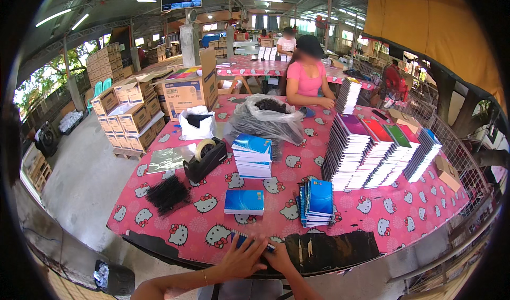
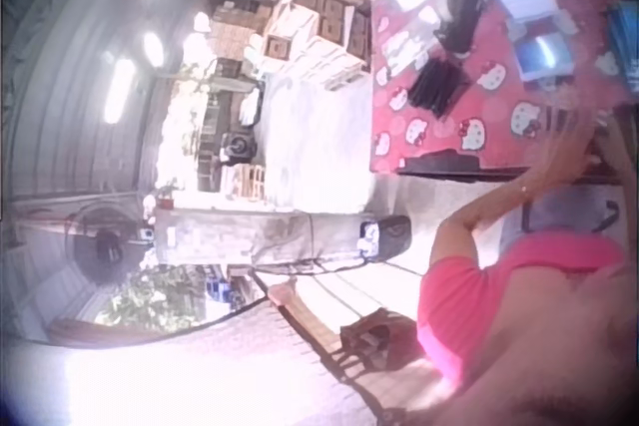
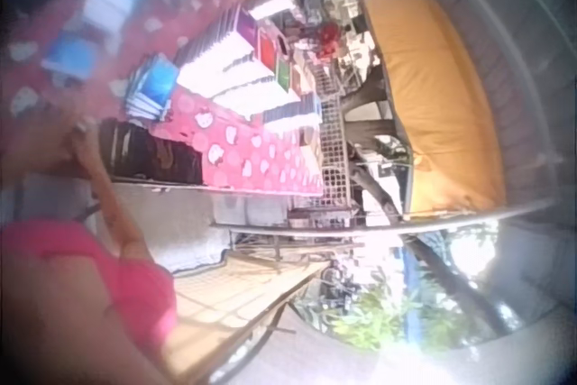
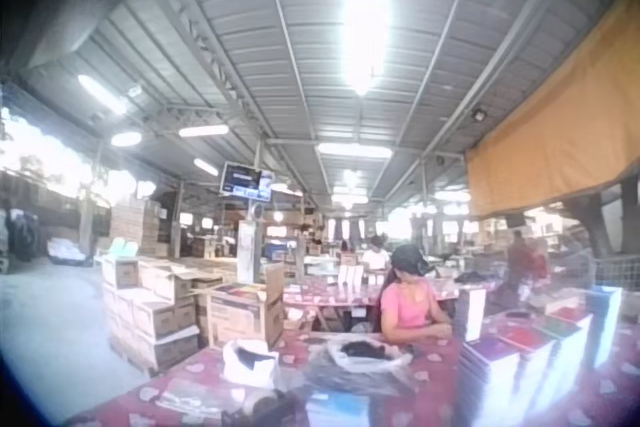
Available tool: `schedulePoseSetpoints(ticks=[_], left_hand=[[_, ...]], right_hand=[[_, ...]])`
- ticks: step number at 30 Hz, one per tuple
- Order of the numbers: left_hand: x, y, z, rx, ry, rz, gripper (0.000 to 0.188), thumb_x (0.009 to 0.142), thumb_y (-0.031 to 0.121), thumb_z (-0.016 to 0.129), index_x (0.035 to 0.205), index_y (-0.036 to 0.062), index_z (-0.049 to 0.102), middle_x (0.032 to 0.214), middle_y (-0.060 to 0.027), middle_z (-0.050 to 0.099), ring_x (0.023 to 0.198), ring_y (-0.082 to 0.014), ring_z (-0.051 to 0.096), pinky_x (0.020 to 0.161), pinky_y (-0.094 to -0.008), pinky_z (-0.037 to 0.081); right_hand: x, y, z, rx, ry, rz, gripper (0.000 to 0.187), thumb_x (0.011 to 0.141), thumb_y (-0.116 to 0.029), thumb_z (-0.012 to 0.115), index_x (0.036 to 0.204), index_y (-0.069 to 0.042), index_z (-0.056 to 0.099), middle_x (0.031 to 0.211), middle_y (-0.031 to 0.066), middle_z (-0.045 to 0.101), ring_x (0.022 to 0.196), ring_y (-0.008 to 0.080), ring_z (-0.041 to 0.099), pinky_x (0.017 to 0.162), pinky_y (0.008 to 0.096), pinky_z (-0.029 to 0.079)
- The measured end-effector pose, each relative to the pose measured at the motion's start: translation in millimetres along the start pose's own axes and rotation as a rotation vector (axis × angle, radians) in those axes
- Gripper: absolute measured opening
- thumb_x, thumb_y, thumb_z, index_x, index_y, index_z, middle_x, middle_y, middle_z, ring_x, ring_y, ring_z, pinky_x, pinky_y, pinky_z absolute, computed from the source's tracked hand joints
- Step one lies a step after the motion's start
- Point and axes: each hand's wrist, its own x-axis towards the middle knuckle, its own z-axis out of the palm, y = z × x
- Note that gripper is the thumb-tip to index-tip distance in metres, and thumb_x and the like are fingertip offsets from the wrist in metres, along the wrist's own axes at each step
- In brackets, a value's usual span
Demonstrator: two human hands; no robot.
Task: The person repeatedly picks up blue spiral-bound notebooks from a pile on a pink Hello Kitty tablecloth, aligns them, and places them into a growing stack. The hands remain in view throughout, performing the same pick-and-place motion.
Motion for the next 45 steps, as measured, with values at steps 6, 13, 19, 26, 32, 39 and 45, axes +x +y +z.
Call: schedulePoseSetpoints(ticks=[6, 13, 19, 26, 32, 39, 45], left_hand=[[17, -12, -14, -0.078, 0.106, 0.025, 0.038, 0.096, 0.036, 0.061, 0.126, 0.0137, 0.062, 0.123, -0.0062, 0.065, 0.120, -0.0247, 0.057, 0.107, -0.0586, 0.029], [25, -15, -16, -0.254, 0.037, 0.033, 0.026, 0.090, 0.024, 0.066, 0.114, 0.0137, 0.063, 0.101, -0.0044, 0.067, 0.100, -0.0255, 0.063, 0.100, -0.0469, 0.042], [35, -23, -19, -0.195, 0.022, 0.070, 0.028, 0.090, 0.023, 0.067, 0.115, 0.0135, 0.063, 0.098, -0.0045, 0.066, 0.097, -0.0260, 0.063, 0.099, -0.0456, 0.042], [39, -17, -29, -0.237, 0.035, 0.036, 0.024, 0.090, 0.020, 0.068, 0.113, 0.0142, 0.066, 0.095, -0.0036, 0.066, 0.095, -0.0243, 0.064, 0.104, -0.0464, 0.038], [35, -18, -22, -0.239, 0.052, 0.064, 0.025, 0.090, 0.023, 0.068, 0.112, 0.0118, 0.064, 0.098, -0.0049, 0.067, 0.094, -0.0246, 0.064, 0.102, -0.0475, 0.040], [34, -16, -23, -0.263, 0.088, 0.038, 0.027, 0.088, 0.019, 0.070, 0.113, 0.0116, 0.066, 0.099, -0.0041, 0.067, 0.093, -0.0246, 0.064, 0.098, -0.0449, 0.044], [31, -19, -16, -0.272, 0.187, 0.101, 0.027, 0.086, 0.019, 0.071, 0.111, 0.0101, 0.067, 0.099, -0.0047, 0.067, 0.093, -0.0252, 0.064, 0.091, -0.0421, 0.046]], right_hand=[[-4, -13, 1, -0.174, -0.033, -0.116, 0.038, 0.082, -0.001, 0.072, 0.120, 0.000, 0.064, 0.110, 0.0169, 0.070, 0.096, 0.0196, 0.067, 0.080, 0.0344, 0.054], [-25, -46, 1, -0.286, 0.204, -0.213, 0.033, 0.085, -0.007, 0.075, 0.117, -0.002, 0.066, 0.107, 0.0150, 0.066, 0.096, 0.0241, 0.067, 0.077, 0.0328, 0.055], [-31, -42, 5, -0.281, 0.170, -0.060, 0.016, 0.092, -0.006, 0.067, 0.108, -0.002, 0.067, 0.087, 0.0088, 0.063, 0.067, 0.0137, 0.054, 0.061, 0.0281, 0.044], [-27, -43, -1, -0.221, 0.132, -0.064, 0.022, 0.090, -0.002, 0.068, 0.112, 0.001, 0.066, 0.089, 0.0132, 0.065, 0.068, 0.0188, 0.060, 0.061, 0.0300, 0.047], [-25, -64, -12, -0.182, 0.121, -0.120, 0.031, 0.088, -0.004, 0.072, 0.118, 0.000, 0.067, 0.100, 0.0122, 0.069, 0.087, 0.0192, 0.069, 0.074, 0.0281, 0.057], [-24, -68, -26, -0.130, 0.124, -0.074, 0.023, 0.087, -0.002, 0.073, 0.110, 0.001, 0.071, 0.100, 0.0106, 0.071, 0.088, 0.0147, 0.068, 0.076, 0.0261, 0.056], [-21, -48, -32, 0.046, 0.090, 0.026, 0.015, 0.093, -0.006, 0.069, 0.106, 0.003, 0.071, 0.090, 0.0072, 0.073, 0.083, 0.0083, 0.065, 0.074, 0.0245, 0.054]])
